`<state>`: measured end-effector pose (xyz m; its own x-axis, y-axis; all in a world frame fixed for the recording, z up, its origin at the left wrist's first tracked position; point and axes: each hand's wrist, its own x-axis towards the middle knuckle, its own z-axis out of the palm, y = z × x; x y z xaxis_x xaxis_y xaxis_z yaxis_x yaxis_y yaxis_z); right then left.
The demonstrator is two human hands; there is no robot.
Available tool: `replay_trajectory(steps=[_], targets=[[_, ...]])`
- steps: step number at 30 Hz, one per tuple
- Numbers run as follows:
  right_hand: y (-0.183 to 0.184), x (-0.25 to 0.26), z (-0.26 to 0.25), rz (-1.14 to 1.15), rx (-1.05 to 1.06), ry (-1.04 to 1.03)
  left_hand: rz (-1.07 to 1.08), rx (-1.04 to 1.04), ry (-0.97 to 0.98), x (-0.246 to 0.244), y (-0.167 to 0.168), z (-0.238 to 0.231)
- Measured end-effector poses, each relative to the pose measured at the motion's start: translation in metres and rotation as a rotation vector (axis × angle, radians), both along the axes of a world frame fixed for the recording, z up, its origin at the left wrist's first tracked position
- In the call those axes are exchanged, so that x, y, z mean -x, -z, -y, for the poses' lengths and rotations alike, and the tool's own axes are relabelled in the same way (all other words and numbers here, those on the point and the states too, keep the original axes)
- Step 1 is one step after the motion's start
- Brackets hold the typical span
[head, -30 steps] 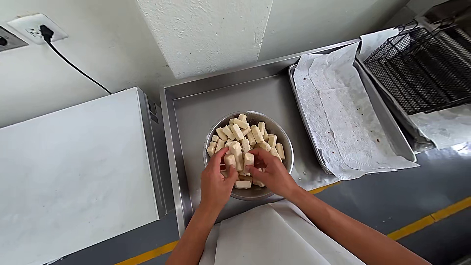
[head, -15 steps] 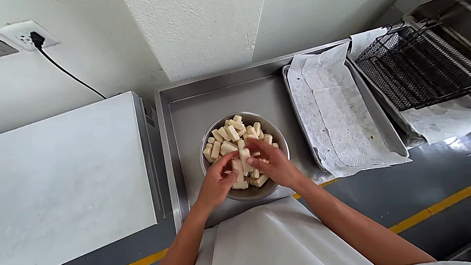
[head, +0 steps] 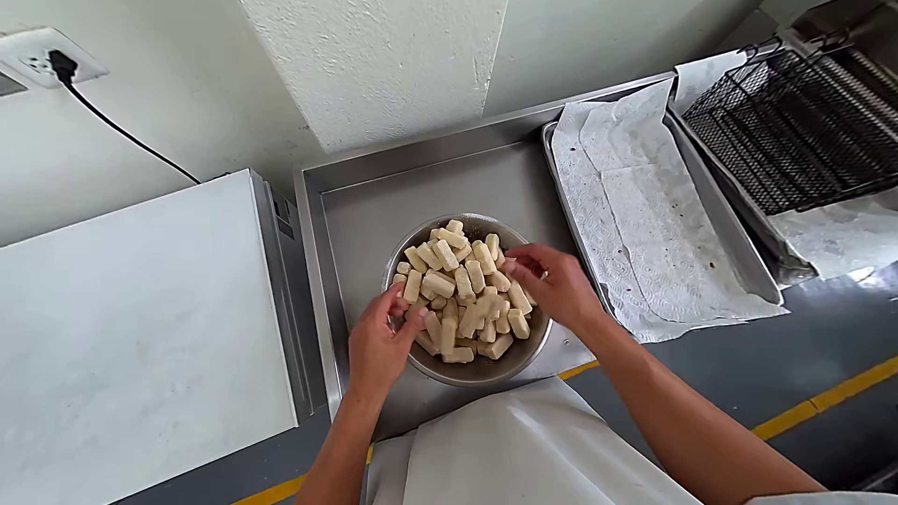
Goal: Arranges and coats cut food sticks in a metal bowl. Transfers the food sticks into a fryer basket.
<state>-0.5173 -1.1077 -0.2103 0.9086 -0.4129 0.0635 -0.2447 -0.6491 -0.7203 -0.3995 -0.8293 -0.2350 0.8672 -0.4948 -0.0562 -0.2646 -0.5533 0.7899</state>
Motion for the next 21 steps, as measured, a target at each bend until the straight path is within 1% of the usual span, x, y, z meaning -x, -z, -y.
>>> replay_trajectory(steps=[2,3,5,7,8,9,11,13,14,15,16,17,18,21], targets=[[0.02,0.0,0.026,-0.018,0.049,0.16,0.001,0.027,-0.117,-0.011,0.011,-0.004],[0.034,0.001,0.039,-0.058,0.016,0.241,-0.035,0.037,-0.181,-0.018,0.021,-0.005],[0.062,0.001,0.056,-0.138,-0.189,0.369,-0.196,0.123,-0.302,-0.028,0.045,-0.001],[0.085,-0.005,0.054,-0.15,-0.481,0.461,-0.399,0.334,-0.439,-0.029,0.062,0.017],[0.089,-0.01,0.05,-0.138,-0.586,0.51,-0.454,0.407,-0.497,-0.029,0.061,0.028],[0.088,-0.012,0.045,-0.125,-0.638,0.548,-0.472,0.444,-0.532,-0.027,0.052,0.036],[0.067,-0.007,0.038,-0.066,-0.633,0.544,-0.389,0.506,-0.515,-0.026,0.02,0.038],[0.036,0.0,0.035,0.13,-0.555,0.501,-0.139,0.643,-0.404,-0.03,-0.01,0.035],[0.029,0.007,0.034,0.227,-0.518,0.463,-0.033,0.677,-0.346,-0.028,-0.016,0.03],[0.029,0.016,0.031,0.284,-0.505,0.434,-0.009,0.673,-0.312,-0.025,-0.015,0.023],[0.033,0.02,0.03,0.289,-0.512,0.426,-0.07,0.669,-0.307,-0.025,-0.006,0.022],[0.039,0.02,0.03,0.252,-0.536,0.433,-0.168,0.667,-0.319,-0.027,0.005,0.023],[0.048,0.023,0.027,0.188,-0.566,0.452,-0.256,0.622,-0.337,-0.028,0.015,0.023],[0.068,0.028,0.022,-0.028,-0.622,0.571,-0.369,0.355,-0.421,-0.028,0.034,0.03]])
